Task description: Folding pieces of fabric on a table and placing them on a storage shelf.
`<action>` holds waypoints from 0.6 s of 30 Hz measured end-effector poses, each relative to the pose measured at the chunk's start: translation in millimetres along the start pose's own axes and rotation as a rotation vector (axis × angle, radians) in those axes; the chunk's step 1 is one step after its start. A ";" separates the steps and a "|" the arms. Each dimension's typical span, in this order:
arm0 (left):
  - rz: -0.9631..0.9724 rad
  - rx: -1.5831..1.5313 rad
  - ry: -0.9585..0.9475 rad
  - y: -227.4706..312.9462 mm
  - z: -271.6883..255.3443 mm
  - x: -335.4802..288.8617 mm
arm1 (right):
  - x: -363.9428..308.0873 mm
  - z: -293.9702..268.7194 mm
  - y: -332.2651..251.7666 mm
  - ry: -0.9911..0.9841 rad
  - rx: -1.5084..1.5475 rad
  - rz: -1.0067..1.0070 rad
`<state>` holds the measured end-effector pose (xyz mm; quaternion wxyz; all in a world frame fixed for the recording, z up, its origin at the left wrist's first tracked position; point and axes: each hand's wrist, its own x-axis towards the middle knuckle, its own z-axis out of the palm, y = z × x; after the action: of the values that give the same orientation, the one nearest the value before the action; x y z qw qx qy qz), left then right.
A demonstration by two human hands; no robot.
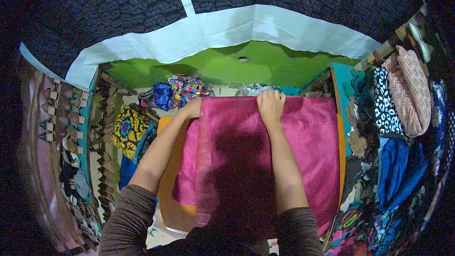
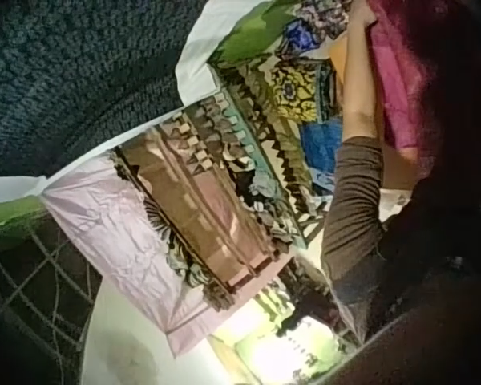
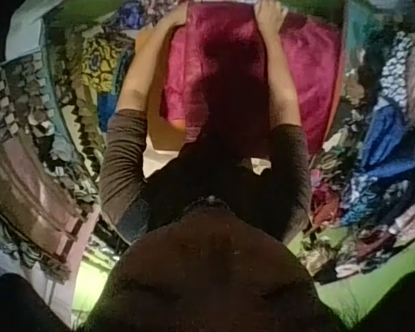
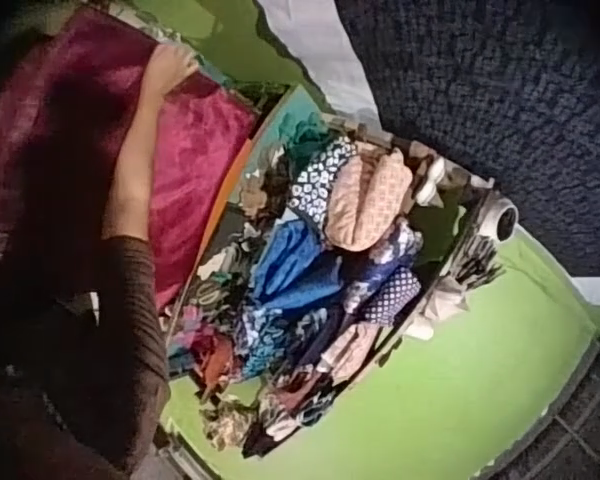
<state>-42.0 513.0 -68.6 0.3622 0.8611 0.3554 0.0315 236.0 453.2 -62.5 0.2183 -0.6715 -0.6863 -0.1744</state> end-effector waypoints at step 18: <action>-0.098 0.406 0.374 144.5 117.2 -46.7 | -23.3 -12.1 9.4 -0.271 0.027 0.127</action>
<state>44.8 342.8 -52.0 0.1114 0.8772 0.4562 0.1004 246.3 427.4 -65.2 0.1431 -0.7280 -0.6679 -0.0588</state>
